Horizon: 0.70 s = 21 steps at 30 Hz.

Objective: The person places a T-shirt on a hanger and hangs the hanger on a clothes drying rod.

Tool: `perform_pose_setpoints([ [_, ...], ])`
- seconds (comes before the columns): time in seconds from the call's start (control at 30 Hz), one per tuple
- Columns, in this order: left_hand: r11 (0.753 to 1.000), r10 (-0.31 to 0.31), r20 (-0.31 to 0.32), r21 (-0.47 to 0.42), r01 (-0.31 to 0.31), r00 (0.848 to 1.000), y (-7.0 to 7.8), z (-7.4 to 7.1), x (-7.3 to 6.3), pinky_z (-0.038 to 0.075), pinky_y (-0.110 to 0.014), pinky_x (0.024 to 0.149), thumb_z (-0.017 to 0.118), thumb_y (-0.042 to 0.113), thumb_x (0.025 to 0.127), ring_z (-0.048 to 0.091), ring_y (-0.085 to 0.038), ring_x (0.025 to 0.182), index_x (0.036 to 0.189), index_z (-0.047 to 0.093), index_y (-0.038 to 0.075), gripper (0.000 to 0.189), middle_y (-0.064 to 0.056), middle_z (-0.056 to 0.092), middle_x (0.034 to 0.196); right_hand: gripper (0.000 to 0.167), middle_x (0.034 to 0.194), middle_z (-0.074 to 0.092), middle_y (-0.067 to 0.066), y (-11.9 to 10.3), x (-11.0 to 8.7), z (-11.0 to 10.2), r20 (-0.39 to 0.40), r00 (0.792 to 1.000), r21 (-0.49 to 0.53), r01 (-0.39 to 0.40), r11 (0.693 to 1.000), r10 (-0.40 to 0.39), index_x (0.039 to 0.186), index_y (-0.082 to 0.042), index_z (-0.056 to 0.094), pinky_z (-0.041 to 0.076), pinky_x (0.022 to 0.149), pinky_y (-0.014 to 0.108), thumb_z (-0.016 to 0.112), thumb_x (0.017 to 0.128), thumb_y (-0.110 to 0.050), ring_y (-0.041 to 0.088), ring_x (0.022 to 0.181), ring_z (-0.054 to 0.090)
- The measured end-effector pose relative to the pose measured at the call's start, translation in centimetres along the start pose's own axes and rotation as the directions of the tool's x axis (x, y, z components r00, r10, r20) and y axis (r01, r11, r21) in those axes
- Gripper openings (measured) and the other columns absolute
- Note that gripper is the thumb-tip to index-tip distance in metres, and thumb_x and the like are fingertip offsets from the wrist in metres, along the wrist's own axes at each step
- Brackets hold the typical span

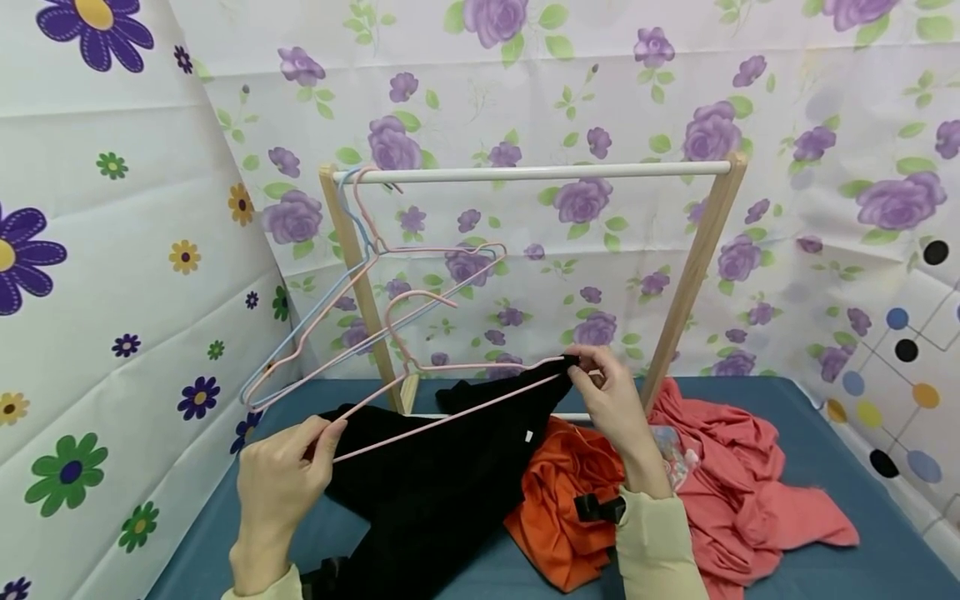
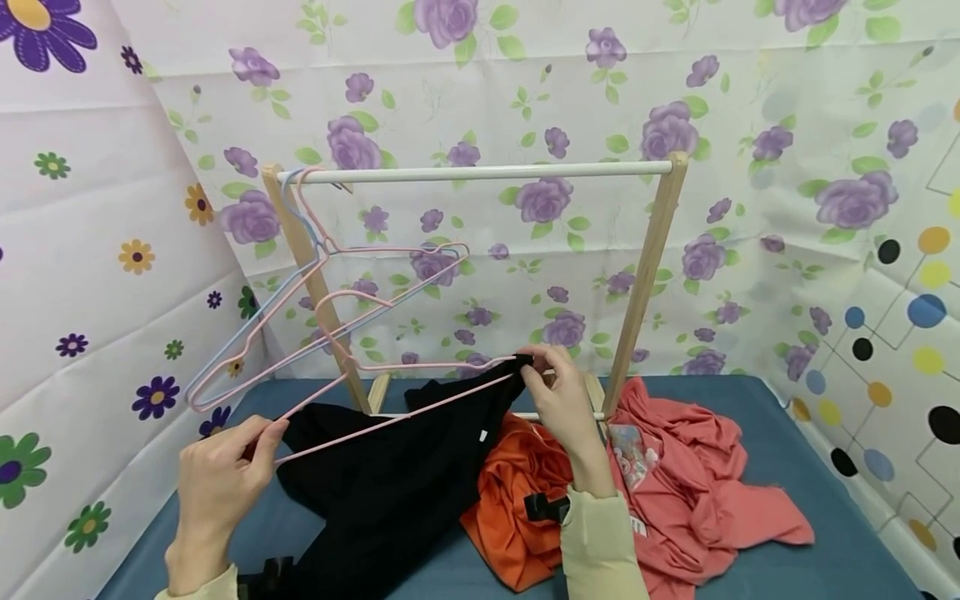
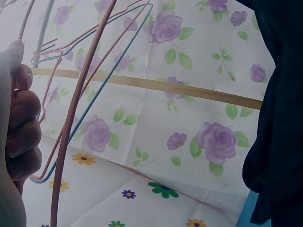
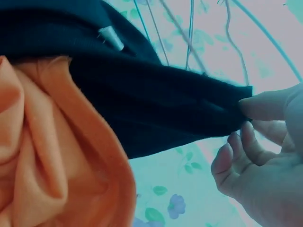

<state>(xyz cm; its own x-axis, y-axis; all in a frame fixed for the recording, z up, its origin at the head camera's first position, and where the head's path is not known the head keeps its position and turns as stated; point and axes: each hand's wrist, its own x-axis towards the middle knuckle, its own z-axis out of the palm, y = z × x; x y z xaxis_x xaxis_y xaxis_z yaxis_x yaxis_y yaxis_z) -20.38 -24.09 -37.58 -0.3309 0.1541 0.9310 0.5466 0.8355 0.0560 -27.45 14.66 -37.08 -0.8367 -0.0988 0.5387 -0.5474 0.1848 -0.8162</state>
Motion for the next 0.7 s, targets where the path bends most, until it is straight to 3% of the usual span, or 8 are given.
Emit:
perform_pose_setpoints([
  [0.2,1.000,-0.016,-0.006,-0.013,0.016,1.000,-0.33,0.33,-0.26,0.013,-0.015,0.040,0.045,0.047,0.103,0.020,0.005,0.043,0.065,0.059,0.014,0.052,0.015,0.032,0.048,0.021,0.110,0.057,0.020,-0.57,-0.19,-0.27,0.013,0.993,0.006,0.116,0.993,-0.116,0.117,0.013,0.059,0.046,0.077,0.019,0.051,0.098,0.007,0.012,0.094,0.058],
  [0.4,1.000,-0.026,-0.015,-0.018,0.026,1.000,-0.57,0.23,-0.48,0.013,-0.015,0.040,0.046,0.046,0.103,0.020,0.005,0.043,0.064,0.057,0.015,0.051,0.015,0.031,0.048,0.018,0.100,0.062,0.006,-0.20,-0.47,-0.48,0.063,0.983,0.072,0.170,0.983,-0.174,0.112,0.013,0.058,0.047,0.076,0.021,0.047,0.100,0.007,0.008,0.085,0.059],
  [0.53,0.999,-0.031,-0.028,-0.015,0.031,0.999,-0.62,0.04,-0.39,0.013,-0.016,0.040,0.046,0.045,0.103,0.021,0.005,0.043,0.064,0.057,0.015,0.051,0.015,0.032,0.048,0.016,0.089,0.060,0.004,0.04,-0.43,-0.34,0.049,0.961,0.100,0.268,0.958,-0.274,0.106,0.013,0.058,0.044,0.066,0.021,0.046,0.097,0.015,0.010,0.073,0.055],
  [0.7,0.999,-0.036,-0.036,-0.017,0.035,0.999,-0.66,-0.20,-0.32,0.013,-0.016,0.040,0.046,0.046,0.103,0.020,0.005,0.043,0.064,0.057,0.015,0.050,0.015,0.032,0.048,0.016,0.090,0.060,0.005,0.06,-0.22,0.14,0.008,0.928,0.140,0.368,0.919,-0.373,0.104,0.015,0.058,0.041,0.063,0.020,0.047,0.093,0.020,0.015,0.069,0.051],
])
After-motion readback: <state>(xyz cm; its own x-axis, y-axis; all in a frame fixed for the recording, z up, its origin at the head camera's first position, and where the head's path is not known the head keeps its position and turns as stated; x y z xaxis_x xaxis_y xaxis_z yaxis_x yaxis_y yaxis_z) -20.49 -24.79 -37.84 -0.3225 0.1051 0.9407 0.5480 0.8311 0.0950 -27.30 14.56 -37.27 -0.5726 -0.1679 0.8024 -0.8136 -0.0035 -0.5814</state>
